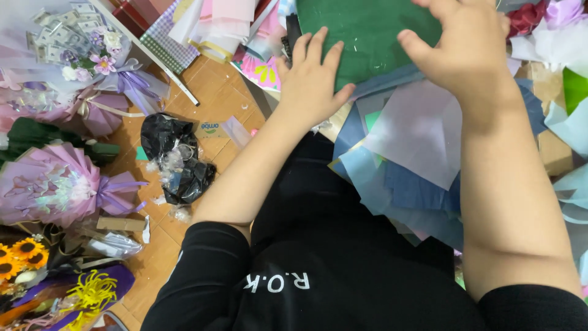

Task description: Sorting through a pile of various decorative wrapping papers and plastic sheets to prepare for flower arrangement.

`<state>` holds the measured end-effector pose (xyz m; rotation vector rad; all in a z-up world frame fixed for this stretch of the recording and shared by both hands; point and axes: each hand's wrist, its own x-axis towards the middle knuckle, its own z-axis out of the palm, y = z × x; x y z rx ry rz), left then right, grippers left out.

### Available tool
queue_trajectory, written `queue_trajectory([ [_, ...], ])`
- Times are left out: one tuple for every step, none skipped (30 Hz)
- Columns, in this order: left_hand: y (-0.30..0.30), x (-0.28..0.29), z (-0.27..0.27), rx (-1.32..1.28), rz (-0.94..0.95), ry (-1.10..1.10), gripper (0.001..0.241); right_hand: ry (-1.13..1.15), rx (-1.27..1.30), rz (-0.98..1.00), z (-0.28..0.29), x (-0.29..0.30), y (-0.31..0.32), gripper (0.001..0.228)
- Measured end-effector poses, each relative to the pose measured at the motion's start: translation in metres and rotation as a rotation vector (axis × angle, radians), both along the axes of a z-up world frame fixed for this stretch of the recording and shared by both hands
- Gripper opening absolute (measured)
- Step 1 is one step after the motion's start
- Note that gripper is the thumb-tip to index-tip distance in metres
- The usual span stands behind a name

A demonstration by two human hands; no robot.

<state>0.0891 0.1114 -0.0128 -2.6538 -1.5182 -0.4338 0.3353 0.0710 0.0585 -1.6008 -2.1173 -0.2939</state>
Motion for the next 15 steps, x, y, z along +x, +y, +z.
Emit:
queue_trajectory([
  [-0.008,0.004,0.0,-0.001,0.001,0.0,0.083,0.0,-0.001,0.001,0.011,-0.013,-0.014,0.044],
  [-0.015,0.007,0.0,0.028,-0.056,-0.046,0.07,0.492,-0.157,0.147,0.021,-0.026,-0.029,0.037],
  [-0.022,0.011,0.001,0.06,-0.112,-0.094,0.057,0.986,-0.321,0.302,0.033,-0.038,-0.043,0.03],
  [-0.034,0.012,-0.002,0.062,-0.11,-0.095,0.057,0.984,-0.321,0.305,0.04,-0.047,-0.06,0.03],
  [-0.047,0.013,-0.006,0.075,-0.367,-0.194,0.051,1.218,-0.336,0.307,0.048,-0.056,-0.078,0.035],
  [-0.059,0.015,-0.009,0.087,-0.626,-0.291,0.049,1.452,-0.347,0.305,0.055,-0.065,-0.096,0.042],
  [-0.072,0.019,-0.017,0.081,-0.627,-0.294,0.049,1.453,-0.351,0.3,0.045,-0.064,-0.103,0.042],
  [-0.084,0.023,-0.026,0.107,-0.622,-0.213,0.059,1.484,-0.316,0.308,0.035,-0.062,-0.11,0.027],
  [-0.096,0.025,-0.033,0.135,-0.617,-0.129,0.078,1.516,-0.278,0.32,0.026,-0.061,-0.117,0.013],
  [-0.102,0.026,-0.04,0.132,-0.617,-0.128,0.078,1.518,-0.28,0.317,0.012,-0.054,-0.126,0.013],
  [-0.106,0.026,-0.046,0.191,-0.58,-0.211,0.056,1.507,-0.305,0.322,-0.002,-0.047,-0.134,0.021],
  [-0.11,0.027,-0.052,0.251,-0.542,-0.293,0.036,1.496,-0.329,0.326,-0.016,-0.041,-0.141,0.031],
  [-0.113,0.026,-0.055,0.248,-0.539,-0.291,0.036,1.498,-0.333,0.327,-0.022,-0.039,-0.15,0.031],
  [-0.116,0.025,-0.059,0.261,-0.505,-0.361,0.024,1.402,-0.323,0.169,-0.028,-0.036,-0.16,0.018],
  [-0.119,0.025,-0.063,0.273,-0.473,-0.43,0.013,1.302,-0.312,0.011,-0.035,-0.034,-0.17,0.016],
])
